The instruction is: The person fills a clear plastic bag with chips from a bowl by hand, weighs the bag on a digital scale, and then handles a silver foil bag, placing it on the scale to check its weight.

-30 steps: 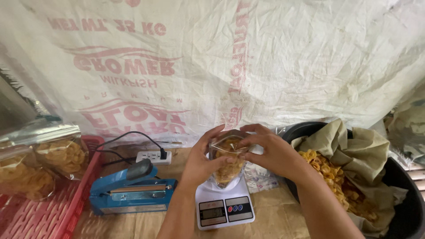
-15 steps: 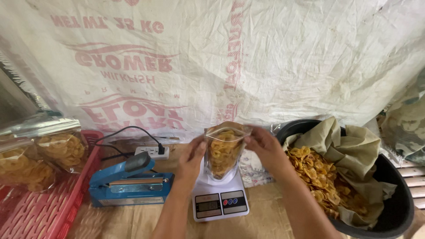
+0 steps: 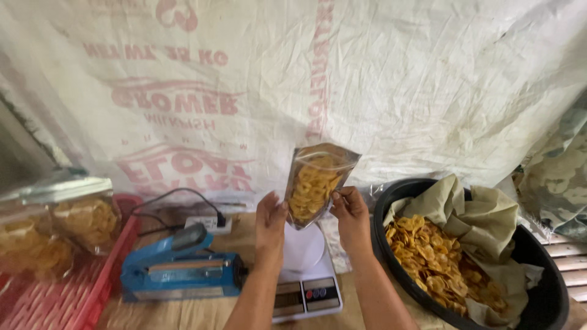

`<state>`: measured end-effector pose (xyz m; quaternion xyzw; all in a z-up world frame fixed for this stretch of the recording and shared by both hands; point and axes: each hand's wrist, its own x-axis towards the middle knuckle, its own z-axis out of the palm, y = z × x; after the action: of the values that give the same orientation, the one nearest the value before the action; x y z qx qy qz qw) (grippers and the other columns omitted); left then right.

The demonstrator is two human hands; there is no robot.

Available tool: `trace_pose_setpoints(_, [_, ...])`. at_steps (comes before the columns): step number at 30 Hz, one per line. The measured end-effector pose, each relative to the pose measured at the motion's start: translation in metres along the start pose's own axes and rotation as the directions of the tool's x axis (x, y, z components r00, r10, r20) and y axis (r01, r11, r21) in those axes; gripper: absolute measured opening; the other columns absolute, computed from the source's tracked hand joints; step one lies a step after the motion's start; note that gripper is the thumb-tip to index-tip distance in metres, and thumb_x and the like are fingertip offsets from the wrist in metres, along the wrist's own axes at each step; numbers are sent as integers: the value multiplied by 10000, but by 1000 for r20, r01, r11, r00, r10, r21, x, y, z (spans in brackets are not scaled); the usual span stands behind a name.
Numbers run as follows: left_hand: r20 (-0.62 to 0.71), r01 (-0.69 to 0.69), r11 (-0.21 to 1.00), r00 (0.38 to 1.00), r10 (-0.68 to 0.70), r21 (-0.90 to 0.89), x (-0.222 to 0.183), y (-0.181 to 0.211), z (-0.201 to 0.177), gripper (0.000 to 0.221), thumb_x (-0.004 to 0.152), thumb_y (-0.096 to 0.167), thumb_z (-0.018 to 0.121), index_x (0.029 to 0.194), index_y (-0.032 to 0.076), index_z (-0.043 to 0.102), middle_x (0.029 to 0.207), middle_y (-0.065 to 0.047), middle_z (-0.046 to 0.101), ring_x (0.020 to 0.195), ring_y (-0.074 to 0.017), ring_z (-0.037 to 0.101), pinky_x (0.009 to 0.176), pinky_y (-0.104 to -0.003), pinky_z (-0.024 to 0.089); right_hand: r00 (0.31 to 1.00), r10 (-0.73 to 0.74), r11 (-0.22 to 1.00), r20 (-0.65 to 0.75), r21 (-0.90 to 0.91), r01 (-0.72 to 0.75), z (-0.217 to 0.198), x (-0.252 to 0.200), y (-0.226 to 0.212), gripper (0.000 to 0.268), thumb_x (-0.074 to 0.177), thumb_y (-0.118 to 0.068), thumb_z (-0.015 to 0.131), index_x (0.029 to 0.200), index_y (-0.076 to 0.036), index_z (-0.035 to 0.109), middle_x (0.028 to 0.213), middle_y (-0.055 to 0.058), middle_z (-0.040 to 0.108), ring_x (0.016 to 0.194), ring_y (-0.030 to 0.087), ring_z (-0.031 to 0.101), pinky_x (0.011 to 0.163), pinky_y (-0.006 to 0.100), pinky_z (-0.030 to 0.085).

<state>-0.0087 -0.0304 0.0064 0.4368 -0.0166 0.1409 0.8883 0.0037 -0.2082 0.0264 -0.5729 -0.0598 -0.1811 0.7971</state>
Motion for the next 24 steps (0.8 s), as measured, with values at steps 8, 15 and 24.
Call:
trace_pose_setpoints(8, [232, 408, 839, 910, -344, -359, 7, -20, -13, 328, 942, 235, 699, 1196, 37, 640, 1119, -71, 724, 996, -205, 709, 951, -363, 611, 997, 73, 997, 2, -36, -73, 30, 27, -22, 88, 1007, -132, 657, 952, -67, 635, 873, -6, 655, 750, 84, 577, 649, 270, 505])
trace_pose_setpoints(15, [225, 391, 855, 917, -330, -341, 12, -32, -32, 267, 997, 182, 669, 1230, 57, 630, 1055, -70, 708, 848, -177, 723, 789, -316, 651, 990, 97, 995, 100, 1, -98, 33, 33, -18, 62, 995, -118, 642, 959, -69, 626, 936, -17, 678, 849, 79, 629, 707, 285, 554])
trace_pose_setpoints(24, [255, 348, 902, 924, -284, -256, -1, -24, -27, 292, 990, 161, 644, 1257, 43, 642, 1122, -81, 755, 874, -145, 731, 529, -244, 597, 991, 88, 996, 100, 5, -89, 39, 19, -47, 286, 986, -218, 564, 1255, -131, 609, 1167, -34, 692, 1068, 85, 637, 917, 301, 525])
